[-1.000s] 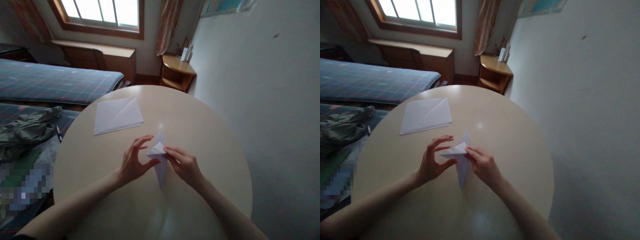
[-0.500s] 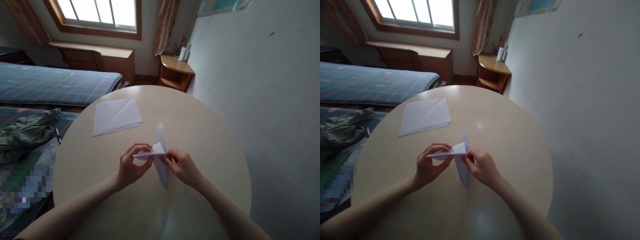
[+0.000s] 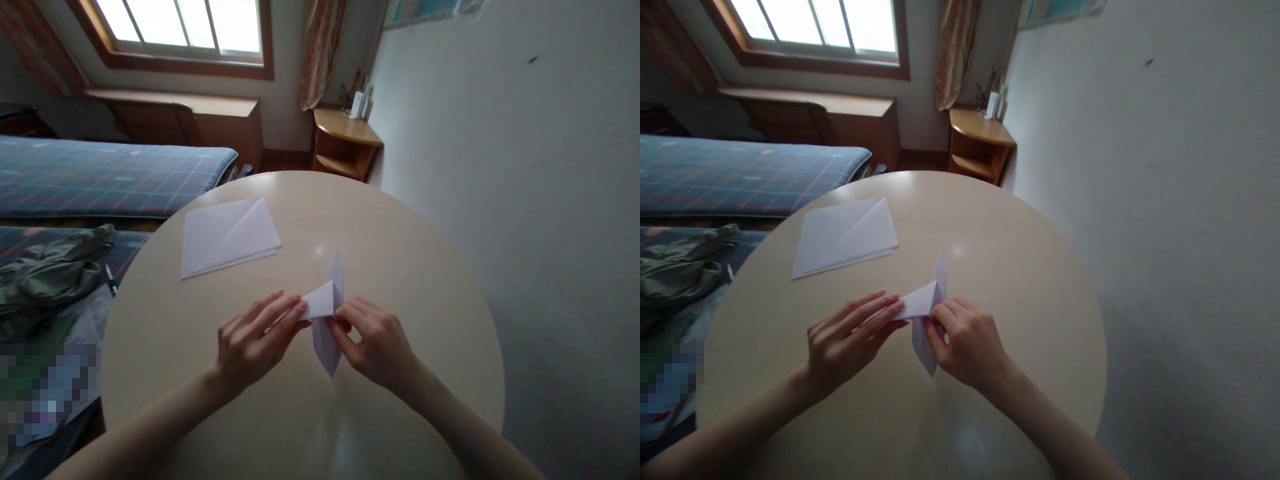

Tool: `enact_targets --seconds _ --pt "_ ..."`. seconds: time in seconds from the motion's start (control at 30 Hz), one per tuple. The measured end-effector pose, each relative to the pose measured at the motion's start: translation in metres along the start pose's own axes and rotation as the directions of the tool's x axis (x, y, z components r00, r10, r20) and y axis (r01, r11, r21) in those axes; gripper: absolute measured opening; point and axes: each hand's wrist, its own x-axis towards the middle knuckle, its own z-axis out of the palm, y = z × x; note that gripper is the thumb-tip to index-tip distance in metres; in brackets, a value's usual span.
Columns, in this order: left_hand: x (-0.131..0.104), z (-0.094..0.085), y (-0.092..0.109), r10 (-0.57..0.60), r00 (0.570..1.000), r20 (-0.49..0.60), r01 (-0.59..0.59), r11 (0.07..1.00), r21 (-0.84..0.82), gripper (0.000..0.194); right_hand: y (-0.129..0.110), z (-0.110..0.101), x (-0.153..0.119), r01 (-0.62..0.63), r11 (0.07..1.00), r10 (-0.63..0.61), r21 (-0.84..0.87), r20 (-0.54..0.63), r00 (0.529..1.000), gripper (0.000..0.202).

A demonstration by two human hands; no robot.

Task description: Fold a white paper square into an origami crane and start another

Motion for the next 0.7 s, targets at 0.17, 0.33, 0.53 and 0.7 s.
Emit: enact_targets --seconds 0.17,0.33,0.53,0.7 --pt "0.000 0.002 -0.001 -0.095 0.995 0.034 0.095 0.995 -0.012 0.018 -0.005 -0.004 0.008 0.057 0.979 -0.054 -0.197 0.020 0.998 0.019" --pt "-0.005 0.007 0.001 -0.156 0.982 0.110 0.161 0.986 -0.035 0.013 -0.006 0.002 0.013 0.103 0.917 -0.124 -0.386 -0.029 0.992 0.022" --pt "-0.018 0.022 0.008 -0.222 0.947 0.233 0.261 0.953 -0.154 0.024 -0.002 0.015 0.003 0.115 0.927 -0.172 -0.358 -0.133 0.976 0.012" --pt "-0.022 0.030 0.009 -0.228 0.943 0.242 0.279 0.938 -0.204 0.024 0.002 0.023 -0.002 0.042 0.991 -0.063 -0.130 -0.160 0.985 0.017"
